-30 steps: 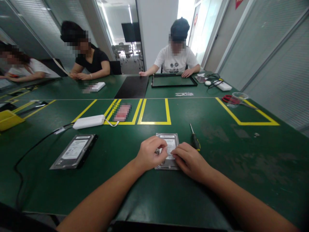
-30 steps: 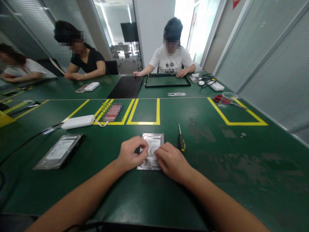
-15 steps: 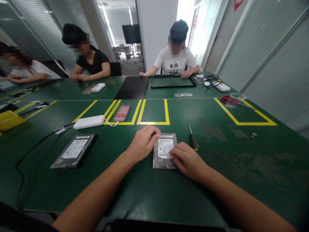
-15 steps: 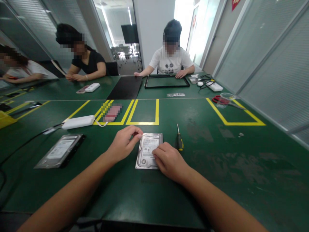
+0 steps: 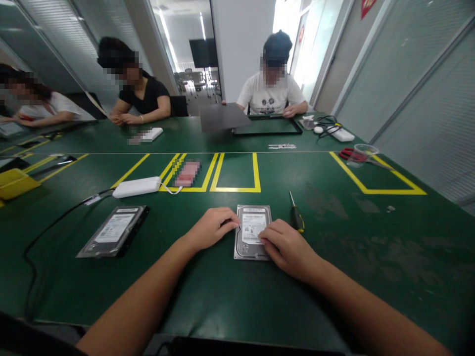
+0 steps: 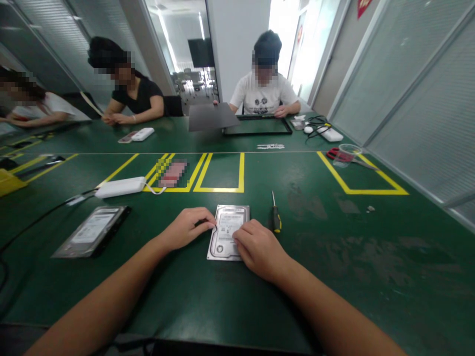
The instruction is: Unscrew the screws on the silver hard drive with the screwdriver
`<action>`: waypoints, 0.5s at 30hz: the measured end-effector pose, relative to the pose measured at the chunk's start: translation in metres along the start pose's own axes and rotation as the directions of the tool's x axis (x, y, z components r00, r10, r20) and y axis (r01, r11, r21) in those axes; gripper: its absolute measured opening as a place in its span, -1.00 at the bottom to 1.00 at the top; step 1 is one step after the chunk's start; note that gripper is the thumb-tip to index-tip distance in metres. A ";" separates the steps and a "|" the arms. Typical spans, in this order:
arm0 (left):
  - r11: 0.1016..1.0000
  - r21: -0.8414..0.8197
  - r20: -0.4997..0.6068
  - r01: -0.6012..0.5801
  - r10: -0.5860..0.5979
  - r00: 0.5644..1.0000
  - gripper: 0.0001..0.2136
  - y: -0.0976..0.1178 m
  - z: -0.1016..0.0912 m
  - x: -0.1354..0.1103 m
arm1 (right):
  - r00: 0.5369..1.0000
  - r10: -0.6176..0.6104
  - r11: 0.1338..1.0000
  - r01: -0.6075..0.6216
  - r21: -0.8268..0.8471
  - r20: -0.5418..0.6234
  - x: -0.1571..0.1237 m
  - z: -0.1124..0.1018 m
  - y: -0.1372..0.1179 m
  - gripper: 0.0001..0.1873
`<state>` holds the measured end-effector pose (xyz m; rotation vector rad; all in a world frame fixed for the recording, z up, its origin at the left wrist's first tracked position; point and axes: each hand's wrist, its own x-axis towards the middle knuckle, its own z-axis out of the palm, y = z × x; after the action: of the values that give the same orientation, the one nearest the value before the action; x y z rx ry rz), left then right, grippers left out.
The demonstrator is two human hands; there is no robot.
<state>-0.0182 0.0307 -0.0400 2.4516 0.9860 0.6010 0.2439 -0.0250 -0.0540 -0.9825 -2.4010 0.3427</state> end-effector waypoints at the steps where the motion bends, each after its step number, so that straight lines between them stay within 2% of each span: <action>1: 1.000 -0.011 0.006 -0.003 0.003 1.000 -0.89 -0.002 0.000 -0.001 | 1.000 -0.002 1.000 0.002 -0.005 0.003 0.000 0.000 0.000 -0.82; 7: 0.999 -0.050 0.034 -0.004 0.006 0.999 -0.88 -0.011 0.004 -0.004 | 1.000 0.006 0.999 -0.005 -0.032 0.030 0.000 -0.001 0.001 -0.81; 15: 0.997 -0.065 0.022 -0.030 0.032 0.999 -0.85 -0.008 0.000 -0.001 | 0.999 0.003 0.999 -0.001 -0.039 0.034 0.002 -0.001 -0.001 -0.79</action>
<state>-0.0229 0.0349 -0.0446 2.4158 0.9072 0.6044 0.2421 -0.0245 -0.0520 -1.0038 -2.4454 0.3171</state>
